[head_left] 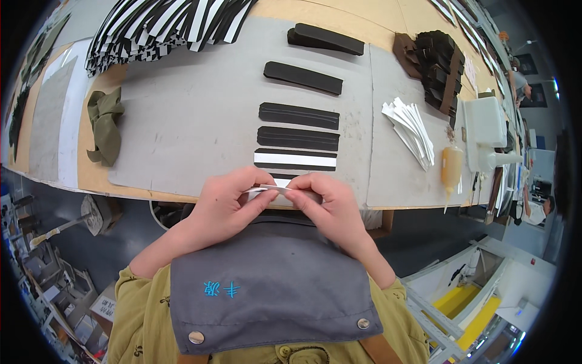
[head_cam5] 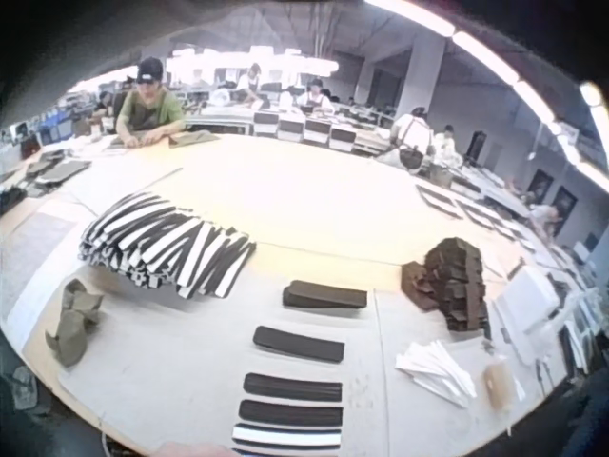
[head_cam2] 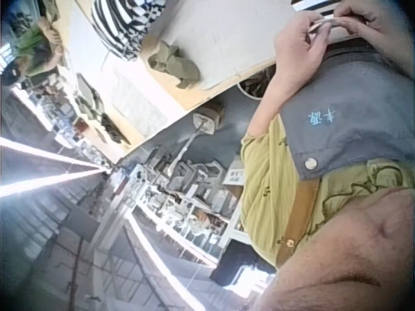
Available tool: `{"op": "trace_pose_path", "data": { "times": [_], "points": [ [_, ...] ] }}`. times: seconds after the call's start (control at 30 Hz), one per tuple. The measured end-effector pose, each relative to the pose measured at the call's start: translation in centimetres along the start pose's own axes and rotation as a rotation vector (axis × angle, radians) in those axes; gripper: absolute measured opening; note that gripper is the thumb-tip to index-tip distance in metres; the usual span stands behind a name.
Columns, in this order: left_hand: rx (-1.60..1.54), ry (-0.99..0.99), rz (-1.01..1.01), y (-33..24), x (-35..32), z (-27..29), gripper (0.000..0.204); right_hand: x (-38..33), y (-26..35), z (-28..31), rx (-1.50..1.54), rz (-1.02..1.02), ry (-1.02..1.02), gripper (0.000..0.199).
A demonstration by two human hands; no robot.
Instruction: The person assembles a striped pattern by placing white strips onto black rectangular pieces on a workbench. They then apply a liquid from a squeeze bottle onto the black pieces. The person handles the materials one by one, arranging them in a specific order.
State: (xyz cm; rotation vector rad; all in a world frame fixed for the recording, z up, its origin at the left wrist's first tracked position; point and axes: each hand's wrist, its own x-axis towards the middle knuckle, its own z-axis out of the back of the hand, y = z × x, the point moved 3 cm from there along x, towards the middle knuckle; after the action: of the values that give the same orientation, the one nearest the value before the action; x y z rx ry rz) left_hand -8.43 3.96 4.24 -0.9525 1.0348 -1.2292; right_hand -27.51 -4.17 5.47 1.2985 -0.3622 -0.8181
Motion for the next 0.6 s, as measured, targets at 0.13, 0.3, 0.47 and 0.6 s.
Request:
{"op": "trace_pose_path", "data": {
  "times": [0.13, 0.3, 0.47, 0.6],
  "points": [
    [0.552, -0.141, -0.295, 1.3, 1.0, 1.2, 0.026, 2.0, 0.1, 1.2, -0.295, 0.113, -0.163, 0.012],
    [0.794, -0.209, -0.327, 2.0, 1.7, 1.6, 0.05, 5.3, -0.3, 0.8, -0.376, 0.088, -0.157, 0.013],
    [0.852, -0.232, -0.374, 3.1, 2.4, 1.6, 0.059, 7.7, -0.4, -0.2, -0.514, 0.043, -0.124, 0.014],
    [0.844, -0.238, -0.403, 3.7, 2.5, 1.5, 0.06, 8.3, -1.3, -0.3, -0.677, 0.121, -0.169, 0.016]
  ]
}}
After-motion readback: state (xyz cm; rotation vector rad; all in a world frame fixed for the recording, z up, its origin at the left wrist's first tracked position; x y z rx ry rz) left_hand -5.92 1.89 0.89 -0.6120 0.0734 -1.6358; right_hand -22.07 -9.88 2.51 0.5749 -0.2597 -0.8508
